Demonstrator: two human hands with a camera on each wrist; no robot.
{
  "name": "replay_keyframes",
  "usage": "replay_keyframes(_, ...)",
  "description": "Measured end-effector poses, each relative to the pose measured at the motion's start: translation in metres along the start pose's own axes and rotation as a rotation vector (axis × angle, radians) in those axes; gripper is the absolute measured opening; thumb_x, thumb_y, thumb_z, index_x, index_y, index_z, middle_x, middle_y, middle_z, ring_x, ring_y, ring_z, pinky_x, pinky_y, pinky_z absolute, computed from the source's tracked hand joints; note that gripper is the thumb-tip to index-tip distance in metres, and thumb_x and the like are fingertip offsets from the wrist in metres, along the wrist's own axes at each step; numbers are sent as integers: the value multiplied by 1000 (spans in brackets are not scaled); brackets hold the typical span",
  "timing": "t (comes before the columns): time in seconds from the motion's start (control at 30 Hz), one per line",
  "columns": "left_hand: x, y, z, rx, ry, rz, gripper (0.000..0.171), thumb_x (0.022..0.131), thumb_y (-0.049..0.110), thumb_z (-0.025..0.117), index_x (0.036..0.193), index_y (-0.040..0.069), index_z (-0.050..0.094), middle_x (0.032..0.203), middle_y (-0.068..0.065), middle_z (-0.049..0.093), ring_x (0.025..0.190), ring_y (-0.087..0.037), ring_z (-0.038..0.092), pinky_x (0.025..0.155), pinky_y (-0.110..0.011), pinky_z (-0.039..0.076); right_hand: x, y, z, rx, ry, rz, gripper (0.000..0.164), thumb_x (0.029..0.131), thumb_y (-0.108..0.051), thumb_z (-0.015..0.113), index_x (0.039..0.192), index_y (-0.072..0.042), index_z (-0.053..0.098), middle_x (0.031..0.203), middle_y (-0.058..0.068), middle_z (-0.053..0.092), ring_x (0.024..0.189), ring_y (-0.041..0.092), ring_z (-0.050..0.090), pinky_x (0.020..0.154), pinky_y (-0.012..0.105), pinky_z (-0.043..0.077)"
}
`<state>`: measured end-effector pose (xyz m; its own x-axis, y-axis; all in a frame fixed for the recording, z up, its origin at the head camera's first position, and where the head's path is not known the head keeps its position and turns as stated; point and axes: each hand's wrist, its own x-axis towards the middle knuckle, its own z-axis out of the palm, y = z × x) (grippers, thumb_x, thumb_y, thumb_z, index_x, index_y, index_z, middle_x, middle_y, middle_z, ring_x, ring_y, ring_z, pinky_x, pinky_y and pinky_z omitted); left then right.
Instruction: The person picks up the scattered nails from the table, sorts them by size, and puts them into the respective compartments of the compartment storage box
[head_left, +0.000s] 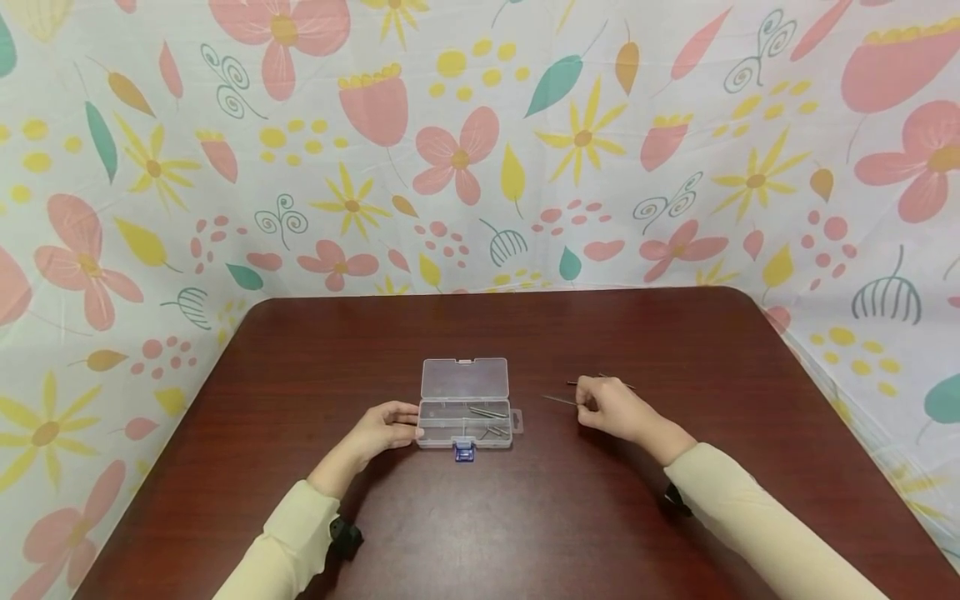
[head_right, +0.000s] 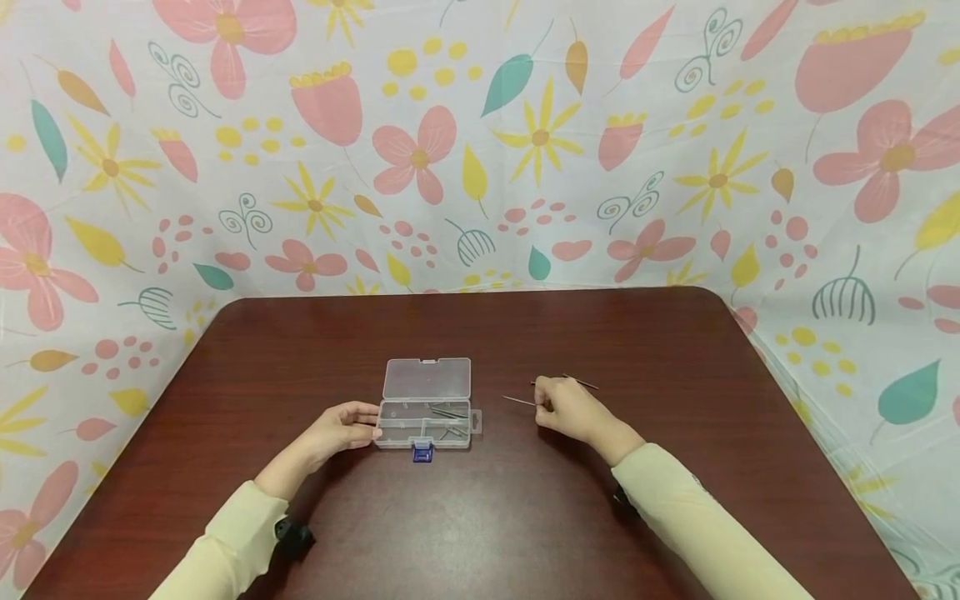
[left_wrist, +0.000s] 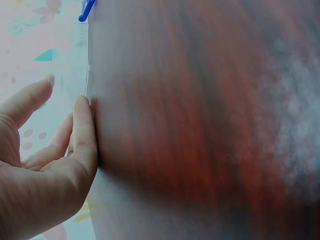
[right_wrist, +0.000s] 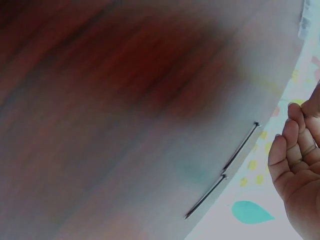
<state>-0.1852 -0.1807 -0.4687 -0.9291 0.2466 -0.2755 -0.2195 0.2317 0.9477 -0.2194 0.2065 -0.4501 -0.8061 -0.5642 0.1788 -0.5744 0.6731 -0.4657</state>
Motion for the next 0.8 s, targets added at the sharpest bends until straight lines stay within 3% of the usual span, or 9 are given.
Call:
replay_keyframes(0.17, 0, -2, 0, -5, 4, -1, 48, 82, 0, 68, 124, -15, 49, 118, -31, 58, 91, -15, 63, 81, -31, 55, 3, -6, 6, -10, 111, -69, 21, 72, 4, 63, 73, -13, 52, 70, -8, 56, 62, 5, 49, 55, 22, 42)
replay_keyframes(0.33, 0, -3, 0, -1, 3, 0, 48, 83, -1, 67, 124, -15, 48, 119, -31, 57, 92, -14, 64, 81, -31, 55, 6, -8, 11, -23, 190, -128, 25, 69, 6, 66, 71, -15, 53, 68, -9, 57, 59, 2, 47, 54, 20, 41)
replay_keyframes(0.8, 2, -3, -2, -18, -5, -5, 50, 83, 0, 67, 126, -15, 47, 121, -32, 55, 91, -12, 63, 80, -29, 55, 20, -26, 17, -1, 164, -97, 23, 73, 5, 67, 72, -14, 55, 71, -5, 58, 66, 8, 50, 57, 23, 44)
